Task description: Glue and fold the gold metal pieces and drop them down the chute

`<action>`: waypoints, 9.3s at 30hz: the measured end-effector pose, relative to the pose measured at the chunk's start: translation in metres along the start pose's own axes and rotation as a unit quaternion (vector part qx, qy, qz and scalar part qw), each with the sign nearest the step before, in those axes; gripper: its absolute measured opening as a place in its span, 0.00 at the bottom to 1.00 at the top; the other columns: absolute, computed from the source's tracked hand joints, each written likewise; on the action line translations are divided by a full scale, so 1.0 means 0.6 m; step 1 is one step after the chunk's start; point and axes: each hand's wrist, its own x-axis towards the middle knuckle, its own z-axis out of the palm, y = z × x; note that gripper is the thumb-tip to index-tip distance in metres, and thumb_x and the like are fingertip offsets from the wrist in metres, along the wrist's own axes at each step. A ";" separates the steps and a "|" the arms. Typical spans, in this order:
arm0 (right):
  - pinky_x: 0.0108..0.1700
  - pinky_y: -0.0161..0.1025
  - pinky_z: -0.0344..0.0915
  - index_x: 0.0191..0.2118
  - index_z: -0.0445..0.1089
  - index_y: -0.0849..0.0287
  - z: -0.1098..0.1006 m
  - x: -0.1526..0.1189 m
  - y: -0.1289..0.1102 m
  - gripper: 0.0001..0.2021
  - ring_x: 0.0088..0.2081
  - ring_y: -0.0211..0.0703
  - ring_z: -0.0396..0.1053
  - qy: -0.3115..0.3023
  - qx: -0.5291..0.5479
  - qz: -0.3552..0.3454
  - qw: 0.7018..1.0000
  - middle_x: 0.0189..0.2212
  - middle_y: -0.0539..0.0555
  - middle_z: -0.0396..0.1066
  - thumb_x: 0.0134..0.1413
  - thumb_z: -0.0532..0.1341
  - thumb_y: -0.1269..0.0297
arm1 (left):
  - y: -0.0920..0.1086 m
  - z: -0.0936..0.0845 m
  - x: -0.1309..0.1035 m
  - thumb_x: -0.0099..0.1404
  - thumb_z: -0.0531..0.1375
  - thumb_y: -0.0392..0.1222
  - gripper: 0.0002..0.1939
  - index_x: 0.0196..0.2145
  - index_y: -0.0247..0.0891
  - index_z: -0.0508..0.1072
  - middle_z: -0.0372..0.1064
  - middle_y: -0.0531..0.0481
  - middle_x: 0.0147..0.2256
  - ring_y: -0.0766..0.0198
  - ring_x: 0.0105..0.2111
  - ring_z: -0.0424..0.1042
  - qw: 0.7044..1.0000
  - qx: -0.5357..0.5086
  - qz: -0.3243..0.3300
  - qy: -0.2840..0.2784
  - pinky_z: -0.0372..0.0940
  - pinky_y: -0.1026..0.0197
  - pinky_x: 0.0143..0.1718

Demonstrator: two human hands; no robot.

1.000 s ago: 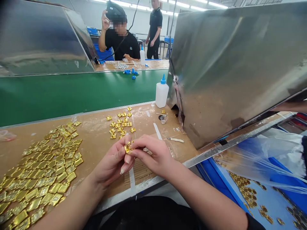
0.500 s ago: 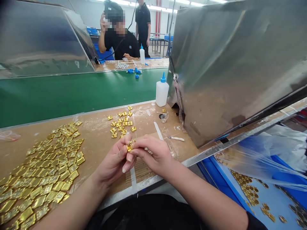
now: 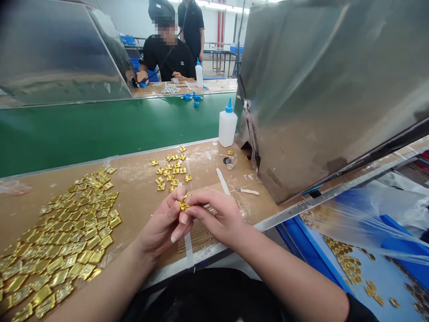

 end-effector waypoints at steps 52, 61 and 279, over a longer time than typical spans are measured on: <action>0.45 0.38 0.75 0.54 0.78 0.51 -0.045 -0.041 -0.061 0.15 0.42 0.39 0.75 0.059 0.151 0.059 0.985 0.41 0.53 0.76 0.65 0.67 0.73 | 0.037 0.145 -0.063 0.69 0.69 0.33 0.20 0.54 0.51 0.77 0.81 0.58 0.44 0.72 0.37 0.81 0.785 0.591 0.162 0.092 0.76 0.74 0.43; 0.43 0.37 0.75 0.57 0.76 0.55 -0.068 -0.036 -0.075 0.25 0.43 0.41 0.75 0.060 0.007 -0.082 0.995 0.43 0.55 0.75 0.58 0.65 0.85 | 0.027 0.188 -0.061 0.68 0.67 0.31 0.17 0.50 0.51 0.79 0.82 0.62 0.42 0.73 0.37 0.82 0.781 0.591 0.157 0.128 0.76 0.76 0.43; 0.23 0.30 0.78 0.44 0.74 0.65 0.000 -0.063 -0.116 0.14 0.23 0.31 0.70 -0.159 0.714 0.339 0.591 0.27 0.49 0.71 0.66 0.69 0.57 | 0.064 0.148 -0.090 0.65 0.69 0.26 0.21 0.32 0.43 0.60 0.81 0.52 0.33 0.66 0.26 0.67 0.698 0.638 0.324 -0.016 0.64 0.58 0.29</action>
